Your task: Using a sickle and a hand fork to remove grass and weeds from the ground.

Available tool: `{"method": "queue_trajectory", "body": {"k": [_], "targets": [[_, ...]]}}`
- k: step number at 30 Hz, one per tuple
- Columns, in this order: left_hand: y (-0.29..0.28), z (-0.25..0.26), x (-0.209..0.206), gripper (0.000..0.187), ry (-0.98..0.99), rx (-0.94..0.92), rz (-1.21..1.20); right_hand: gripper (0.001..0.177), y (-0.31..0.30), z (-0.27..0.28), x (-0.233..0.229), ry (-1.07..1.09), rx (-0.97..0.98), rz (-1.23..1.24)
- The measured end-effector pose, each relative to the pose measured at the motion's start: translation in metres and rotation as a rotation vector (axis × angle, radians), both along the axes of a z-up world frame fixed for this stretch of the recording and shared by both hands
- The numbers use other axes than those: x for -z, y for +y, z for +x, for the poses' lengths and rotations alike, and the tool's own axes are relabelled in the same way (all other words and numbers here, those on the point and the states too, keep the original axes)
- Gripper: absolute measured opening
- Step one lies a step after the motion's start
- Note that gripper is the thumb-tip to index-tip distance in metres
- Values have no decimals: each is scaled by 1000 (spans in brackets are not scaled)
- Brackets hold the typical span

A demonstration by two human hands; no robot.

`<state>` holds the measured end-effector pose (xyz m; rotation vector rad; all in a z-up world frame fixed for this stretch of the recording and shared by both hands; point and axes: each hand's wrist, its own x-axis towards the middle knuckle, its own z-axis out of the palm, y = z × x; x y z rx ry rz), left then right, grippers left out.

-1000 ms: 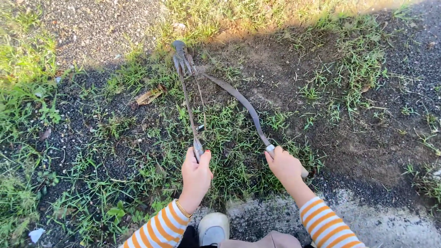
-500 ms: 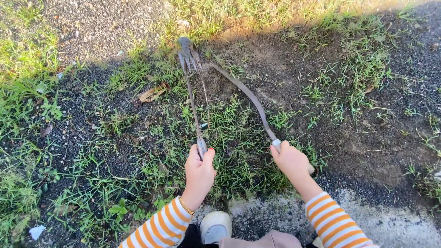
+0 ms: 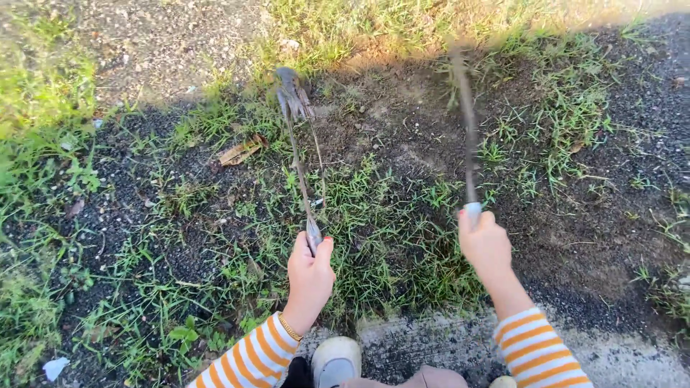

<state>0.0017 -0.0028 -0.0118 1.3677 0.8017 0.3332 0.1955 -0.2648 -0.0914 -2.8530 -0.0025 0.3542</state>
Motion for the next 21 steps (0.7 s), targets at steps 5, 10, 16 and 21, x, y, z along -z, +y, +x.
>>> {"method": "queue_trajectory", "body": {"k": [5,10,16,21], "targets": [[-12,14,1,9,47,20,-3,53,46,-25,1,-93,-345,-39],[-19,13,-3,13,44,60,78,52,77,2,25,-142,-516,-31],[-11,6,-5,7,71,3,4,62,29,57,-8,134,-194,-58],[-7,12,7,9,122,25,-6,49,-38,49,-3,298,368,497]]}}
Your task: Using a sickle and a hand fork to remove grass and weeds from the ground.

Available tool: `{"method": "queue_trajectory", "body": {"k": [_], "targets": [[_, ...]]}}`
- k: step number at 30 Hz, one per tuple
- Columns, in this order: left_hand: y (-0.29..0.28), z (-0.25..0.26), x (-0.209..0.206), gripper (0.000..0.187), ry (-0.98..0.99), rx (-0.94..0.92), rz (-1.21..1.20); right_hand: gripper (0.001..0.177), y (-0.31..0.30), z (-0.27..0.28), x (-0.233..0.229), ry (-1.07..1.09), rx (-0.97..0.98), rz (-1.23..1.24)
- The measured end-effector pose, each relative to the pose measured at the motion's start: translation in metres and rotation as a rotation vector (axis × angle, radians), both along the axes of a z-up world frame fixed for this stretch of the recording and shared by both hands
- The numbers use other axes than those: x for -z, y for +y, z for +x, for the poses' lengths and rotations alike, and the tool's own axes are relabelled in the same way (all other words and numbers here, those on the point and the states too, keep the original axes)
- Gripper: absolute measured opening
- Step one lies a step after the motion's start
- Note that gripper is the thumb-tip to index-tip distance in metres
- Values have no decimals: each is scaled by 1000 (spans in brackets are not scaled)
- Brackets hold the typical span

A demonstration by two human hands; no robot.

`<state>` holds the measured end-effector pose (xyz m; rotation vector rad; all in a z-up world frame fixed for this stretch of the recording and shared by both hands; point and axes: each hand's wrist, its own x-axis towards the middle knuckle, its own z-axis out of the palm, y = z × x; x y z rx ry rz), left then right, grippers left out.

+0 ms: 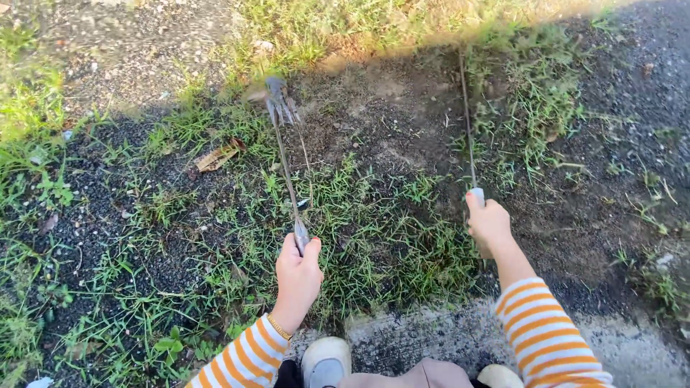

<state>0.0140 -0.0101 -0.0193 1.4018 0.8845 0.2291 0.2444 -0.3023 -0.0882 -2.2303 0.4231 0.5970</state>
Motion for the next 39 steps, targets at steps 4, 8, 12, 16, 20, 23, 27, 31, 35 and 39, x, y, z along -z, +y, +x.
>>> {"method": "queue_trajectory", "body": {"k": [4,8,12,16,20,23,27,31,35,39], "targets": [[1,3,22,12,99,91,40,55,-36,-25,52,-11,-16,-84],[2,2,64,24,354,239,92,66,-41,-45,84,-65,-152,-420],[8,6,93,58,501,353,105,75,-29,-66,69,-54,-71,-354],[-1,3,88,29,377,301,291,53,-58,-94,90,-345,-175,-427],[-4,9,75,21,307,220,220,40,-92,-112,113,-443,-520,-438],[-6,10,72,19,272,212,211,40,-111,-122,143,-380,-672,-501],[-8,10,79,20,296,232,269,30,-92,-127,123,-358,-605,-476],[-8,7,76,19,264,239,281,49,-70,-128,85,-122,-601,-423],[-8,6,72,18,238,183,214,48,-90,-121,69,-129,-690,-496],[-3,1,72,18,243,182,229,48,-107,-94,2,307,-806,-730]]}}
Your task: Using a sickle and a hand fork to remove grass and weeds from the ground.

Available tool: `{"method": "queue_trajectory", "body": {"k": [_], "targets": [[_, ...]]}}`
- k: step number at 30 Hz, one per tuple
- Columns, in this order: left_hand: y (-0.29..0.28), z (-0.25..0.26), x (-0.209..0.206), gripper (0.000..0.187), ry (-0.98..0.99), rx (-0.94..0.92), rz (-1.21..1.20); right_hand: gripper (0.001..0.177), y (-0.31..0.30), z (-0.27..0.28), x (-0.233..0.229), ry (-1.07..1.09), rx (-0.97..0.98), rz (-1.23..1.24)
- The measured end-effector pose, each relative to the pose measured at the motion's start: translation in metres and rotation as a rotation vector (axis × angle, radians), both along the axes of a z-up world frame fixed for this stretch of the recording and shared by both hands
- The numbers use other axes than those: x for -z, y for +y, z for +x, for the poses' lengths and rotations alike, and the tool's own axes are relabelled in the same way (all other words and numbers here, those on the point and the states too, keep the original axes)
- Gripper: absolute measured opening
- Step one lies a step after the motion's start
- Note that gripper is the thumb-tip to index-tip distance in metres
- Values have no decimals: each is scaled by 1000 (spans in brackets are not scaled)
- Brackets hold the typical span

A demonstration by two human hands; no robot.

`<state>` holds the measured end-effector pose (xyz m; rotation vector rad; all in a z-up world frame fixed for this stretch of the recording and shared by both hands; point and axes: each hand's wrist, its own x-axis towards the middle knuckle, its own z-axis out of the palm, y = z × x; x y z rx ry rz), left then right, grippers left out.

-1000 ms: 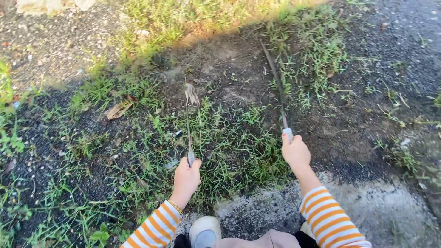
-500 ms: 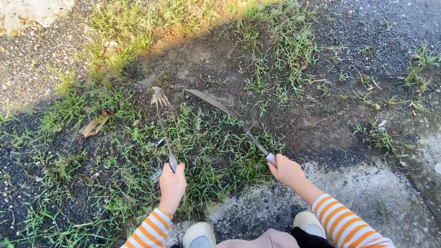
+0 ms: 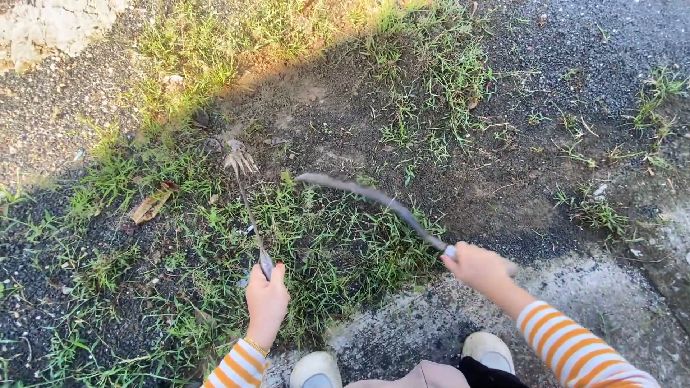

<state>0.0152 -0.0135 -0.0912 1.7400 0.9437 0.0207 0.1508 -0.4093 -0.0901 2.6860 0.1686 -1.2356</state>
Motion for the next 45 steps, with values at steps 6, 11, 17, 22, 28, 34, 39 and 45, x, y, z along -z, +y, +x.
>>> {"method": "queue_trajectory", "body": {"k": [6,11,17,22,28,34,39,45], "targets": [[1,-1,3,20,16,47,66,51,-39,32,18,-152,40,-12],[1,1,5,21,19,80,125,55,-74,55,36,-318,72,-21],[-1,0,3,22,14,87,160,65,-59,88,17,-474,242,105],[-3,3,-6,22,-11,64,140,54,-55,122,-26,-579,523,507],[-22,4,-21,16,-51,-10,-116,54,-98,92,-87,-659,212,259],[-32,14,-20,23,214,74,-117,62,-94,23,10,-265,182,225],[-19,33,-23,41,522,297,339,80,-109,-23,89,-89,359,376],[15,85,0,25,-9,292,1216,77,-113,-24,73,-145,348,297]]}}
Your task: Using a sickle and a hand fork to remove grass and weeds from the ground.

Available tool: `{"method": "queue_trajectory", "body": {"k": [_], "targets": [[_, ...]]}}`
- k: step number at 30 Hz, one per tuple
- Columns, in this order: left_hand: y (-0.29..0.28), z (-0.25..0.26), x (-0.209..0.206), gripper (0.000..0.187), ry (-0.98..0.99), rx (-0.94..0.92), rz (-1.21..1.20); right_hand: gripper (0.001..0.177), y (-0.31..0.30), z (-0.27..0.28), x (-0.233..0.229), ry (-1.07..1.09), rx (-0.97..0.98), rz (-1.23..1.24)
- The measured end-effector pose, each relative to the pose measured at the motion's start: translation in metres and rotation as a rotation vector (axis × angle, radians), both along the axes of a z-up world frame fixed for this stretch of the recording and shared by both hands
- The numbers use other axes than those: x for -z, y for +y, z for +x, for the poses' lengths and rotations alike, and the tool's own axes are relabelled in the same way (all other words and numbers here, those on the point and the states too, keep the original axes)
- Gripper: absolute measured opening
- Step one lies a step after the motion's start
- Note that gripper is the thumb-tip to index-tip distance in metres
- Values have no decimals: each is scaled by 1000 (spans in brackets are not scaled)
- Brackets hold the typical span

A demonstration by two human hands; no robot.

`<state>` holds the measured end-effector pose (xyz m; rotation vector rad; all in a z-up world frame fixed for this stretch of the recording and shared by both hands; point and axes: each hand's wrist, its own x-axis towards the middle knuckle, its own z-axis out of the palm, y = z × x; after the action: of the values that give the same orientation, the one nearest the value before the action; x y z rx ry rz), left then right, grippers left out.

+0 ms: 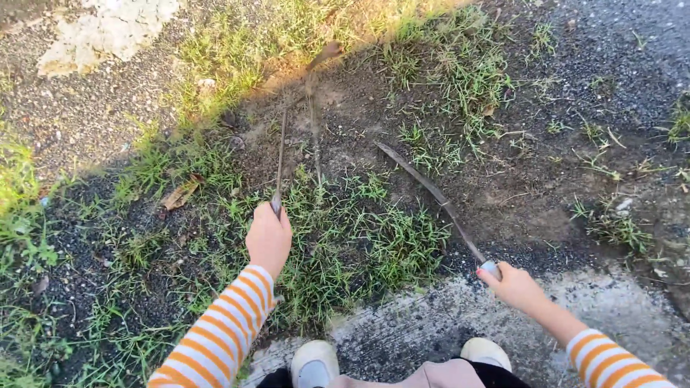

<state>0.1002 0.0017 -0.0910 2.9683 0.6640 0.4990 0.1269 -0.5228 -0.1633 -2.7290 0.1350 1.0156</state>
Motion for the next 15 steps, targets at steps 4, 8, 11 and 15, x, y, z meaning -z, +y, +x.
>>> {"method": "queue_trajectory", "body": {"k": [4,8,11,15], "targets": [[11,25,-6,25,101,-24,-81,82,-21,1,33,-8,24,3],[25,37,-5,30,157,-33,283,73,-32,-11,54,27,5,-39],[24,45,-22,29,197,-80,4,68,-26,-18,45,46,-10,-51],[16,41,-38,34,141,-176,-628,64,-14,-20,11,20,32,-17]]}}
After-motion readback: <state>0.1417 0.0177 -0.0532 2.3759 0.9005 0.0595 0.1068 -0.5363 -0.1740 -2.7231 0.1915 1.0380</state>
